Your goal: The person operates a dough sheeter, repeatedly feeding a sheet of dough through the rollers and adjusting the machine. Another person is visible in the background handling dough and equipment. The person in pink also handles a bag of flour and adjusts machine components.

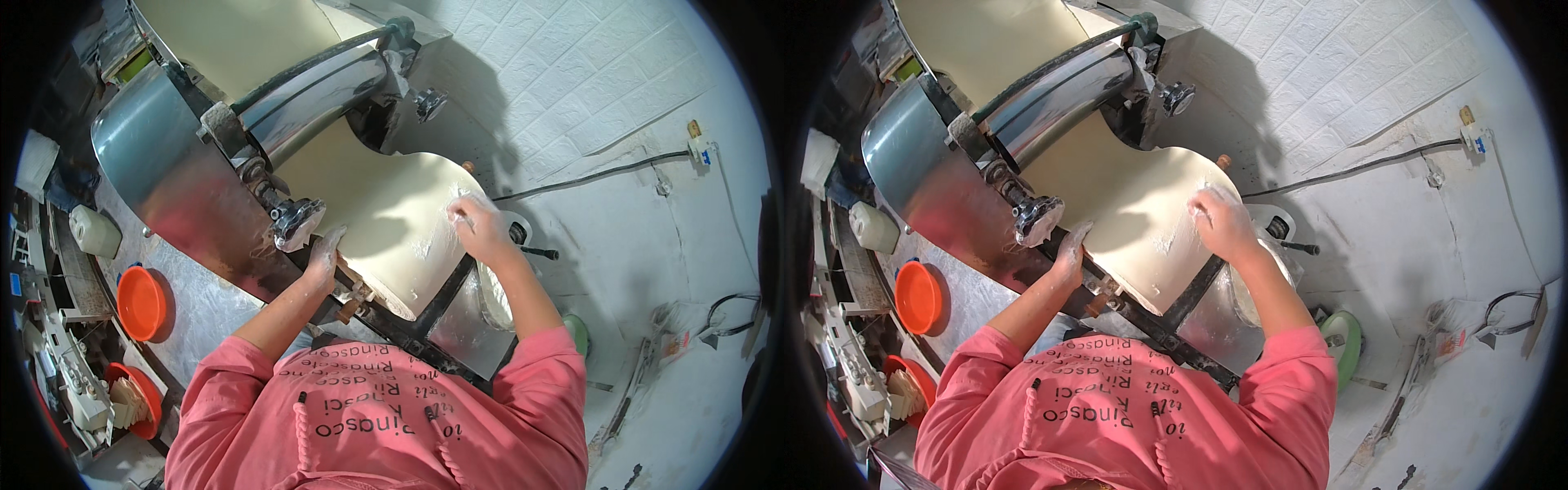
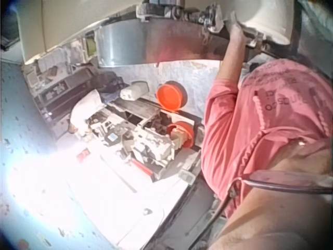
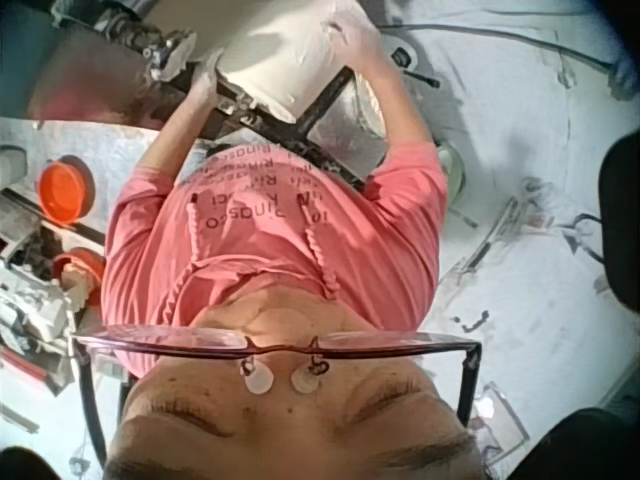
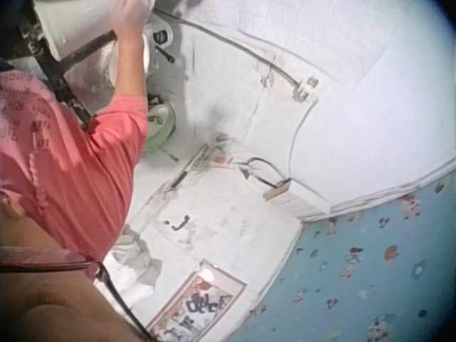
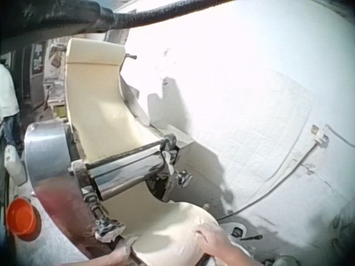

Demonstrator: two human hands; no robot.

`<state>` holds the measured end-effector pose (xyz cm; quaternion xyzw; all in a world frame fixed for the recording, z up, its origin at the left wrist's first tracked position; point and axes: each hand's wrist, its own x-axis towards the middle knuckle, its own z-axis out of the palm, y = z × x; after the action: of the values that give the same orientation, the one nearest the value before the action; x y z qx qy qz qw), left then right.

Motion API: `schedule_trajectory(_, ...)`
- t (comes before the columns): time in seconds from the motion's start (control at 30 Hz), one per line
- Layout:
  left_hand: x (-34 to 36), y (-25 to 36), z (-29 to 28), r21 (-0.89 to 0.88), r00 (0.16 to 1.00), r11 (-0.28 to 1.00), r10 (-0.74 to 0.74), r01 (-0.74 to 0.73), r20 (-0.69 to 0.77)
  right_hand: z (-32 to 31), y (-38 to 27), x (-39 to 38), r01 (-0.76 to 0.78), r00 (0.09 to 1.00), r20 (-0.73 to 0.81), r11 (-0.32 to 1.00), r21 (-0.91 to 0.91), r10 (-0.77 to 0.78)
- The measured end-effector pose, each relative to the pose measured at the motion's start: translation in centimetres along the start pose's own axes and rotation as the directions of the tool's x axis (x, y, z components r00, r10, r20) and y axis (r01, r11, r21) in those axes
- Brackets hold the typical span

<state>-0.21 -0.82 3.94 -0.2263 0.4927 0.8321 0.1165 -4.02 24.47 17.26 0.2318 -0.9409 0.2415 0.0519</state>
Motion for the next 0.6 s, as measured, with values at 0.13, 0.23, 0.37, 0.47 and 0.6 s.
schedule_trajectory(0.13, 0.2, 0.1, 0.1, -0.052, 0.995, 0.994, -0.098, 0.098, 0.008, 0.7, -0.7, -0.9, -0.031, 0.996, 0.089, 1.000, 0.005, 0.030)
schedule_trajectory(0.23, 0.0, 0.5, 0.4, -0.030, 0.992, 0.992, -0.127, 0.126, -0.012, 0.8, -1.3, -0.7, -0.007, 0.990, 0.139, 0.990, -0.138, 0.026)
schedule_trajectory(0.37, 0.1, 0.3, 0.2, 0.017, 0.997, 0.997, -0.079, 0.078, 0.021, 0.8, -1.3, 0.2, -0.002, 0.975, 0.216, 0.979, -0.204, 0.047)
schedule_trajectory(0.47, 1.4, -1.1, -0.6, -0.037, 0.994, 0.994, -0.105, 0.105, -0.015, 1.0, -1.3, 0.9, 0.041, 0.959, 0.280, 0.969, -0.243, 0.030)
schedule_trajectory(0.6, 1.6, -1.3, -0.7, -0.017, 0.995, 0.995, -0.098, 0.099, 0.036, 0.6, -2.8, 1.9, 0.088, 0.910, 0.408, 0.925, -0.371, 0.078)
